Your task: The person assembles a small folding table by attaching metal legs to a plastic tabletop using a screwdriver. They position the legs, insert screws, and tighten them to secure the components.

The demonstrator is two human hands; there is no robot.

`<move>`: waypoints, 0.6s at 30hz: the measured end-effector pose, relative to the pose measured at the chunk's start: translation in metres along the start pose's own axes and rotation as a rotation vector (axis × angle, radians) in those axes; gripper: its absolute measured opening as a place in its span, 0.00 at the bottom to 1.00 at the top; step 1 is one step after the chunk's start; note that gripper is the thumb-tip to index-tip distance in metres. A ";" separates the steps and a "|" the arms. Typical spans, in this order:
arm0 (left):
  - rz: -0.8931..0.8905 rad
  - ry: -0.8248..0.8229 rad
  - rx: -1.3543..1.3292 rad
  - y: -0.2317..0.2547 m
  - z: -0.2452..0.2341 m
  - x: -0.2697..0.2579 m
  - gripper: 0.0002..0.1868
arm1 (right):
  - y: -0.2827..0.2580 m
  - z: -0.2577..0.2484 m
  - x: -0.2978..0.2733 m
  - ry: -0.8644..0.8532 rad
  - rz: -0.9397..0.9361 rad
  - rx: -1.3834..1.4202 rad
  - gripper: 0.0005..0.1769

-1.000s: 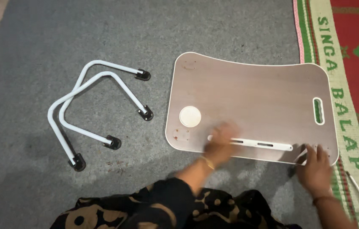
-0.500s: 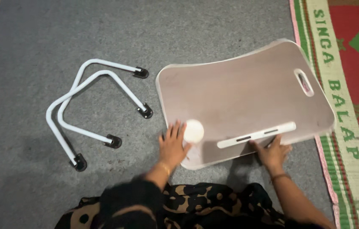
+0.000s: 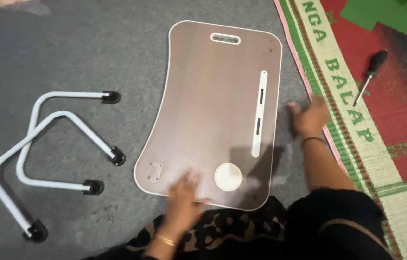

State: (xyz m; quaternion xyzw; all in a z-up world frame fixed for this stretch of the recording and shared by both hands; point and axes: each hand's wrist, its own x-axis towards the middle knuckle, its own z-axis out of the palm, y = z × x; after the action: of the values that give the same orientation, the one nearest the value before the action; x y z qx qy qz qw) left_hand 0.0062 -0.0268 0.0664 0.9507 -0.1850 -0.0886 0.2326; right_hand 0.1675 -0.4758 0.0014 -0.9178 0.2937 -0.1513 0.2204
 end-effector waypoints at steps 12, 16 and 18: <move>-0.323 -0.184 0.208 -0.051 -0.027 0.024 0.76 | 0.114 -0.015 0.111 -0.136 0.073 -0.193 0.41; -0.327 -0.183 0.203 -0.046 -0.032 0.022 0.74 | 0.118 -0.012 0.075 -0.144 0.108 -0.257 0.38; -0.319 -0.178 0.185 -0.047 -0.034 0.022 0.74 | 0.119 -0.021 0.029 -0.156 0.014 -0.281 0.44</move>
State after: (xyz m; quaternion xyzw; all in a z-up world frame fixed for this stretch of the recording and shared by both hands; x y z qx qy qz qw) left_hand 0.0495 0.0171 0.0727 0.9737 -0.0593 -0.1904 0.1100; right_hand 0.1251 -0.5870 -0.0348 -0.9464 0.3004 -0.0357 0.1129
